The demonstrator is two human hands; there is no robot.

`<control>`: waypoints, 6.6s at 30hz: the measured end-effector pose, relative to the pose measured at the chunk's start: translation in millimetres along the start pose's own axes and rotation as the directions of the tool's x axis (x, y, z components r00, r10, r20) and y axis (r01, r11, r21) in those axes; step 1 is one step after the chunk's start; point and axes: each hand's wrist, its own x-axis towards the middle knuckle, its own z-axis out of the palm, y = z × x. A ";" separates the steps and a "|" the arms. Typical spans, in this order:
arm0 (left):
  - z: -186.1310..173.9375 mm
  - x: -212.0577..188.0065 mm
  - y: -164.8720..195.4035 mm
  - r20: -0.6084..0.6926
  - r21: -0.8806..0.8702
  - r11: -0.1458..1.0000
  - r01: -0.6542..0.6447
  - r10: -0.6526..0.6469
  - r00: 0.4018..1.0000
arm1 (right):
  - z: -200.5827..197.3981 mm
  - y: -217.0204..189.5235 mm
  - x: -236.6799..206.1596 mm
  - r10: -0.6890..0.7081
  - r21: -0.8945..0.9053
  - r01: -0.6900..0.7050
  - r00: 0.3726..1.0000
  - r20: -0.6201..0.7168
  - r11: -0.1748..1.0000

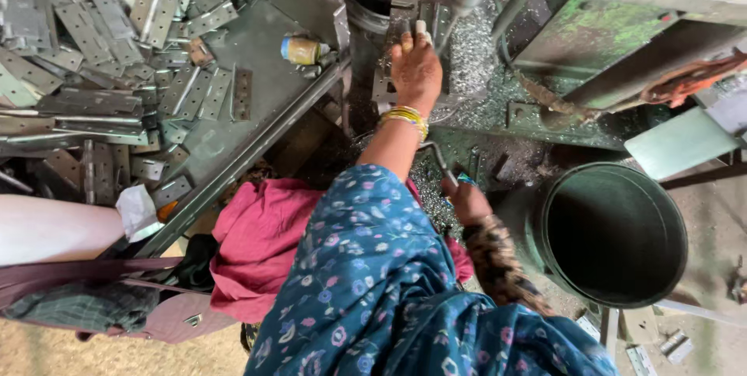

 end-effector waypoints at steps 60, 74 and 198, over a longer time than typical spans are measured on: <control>-22.9 -54.1 7.6 0.090 0.011 0.998 -0.067 0.066 0.994 | -36.5 -27.8 -6.5 -0.098 -0.187 0.107 0.994 0.056 0.976; 10.7 -43.8 8.2 -0.221 0.109 0.994 -0.029 0.052 0.974 | 2.8 6.7 8.3 -0.144 -0.085 0.143 0.990 -0.002 0.986; 4.7 -20.9 8.8 0.097 0.183 0.980 -0.082 0.065 0.993 | -38.1 -20.8 -9.6 -0.141 -0.193 0.135 0.990 -0.016 0.972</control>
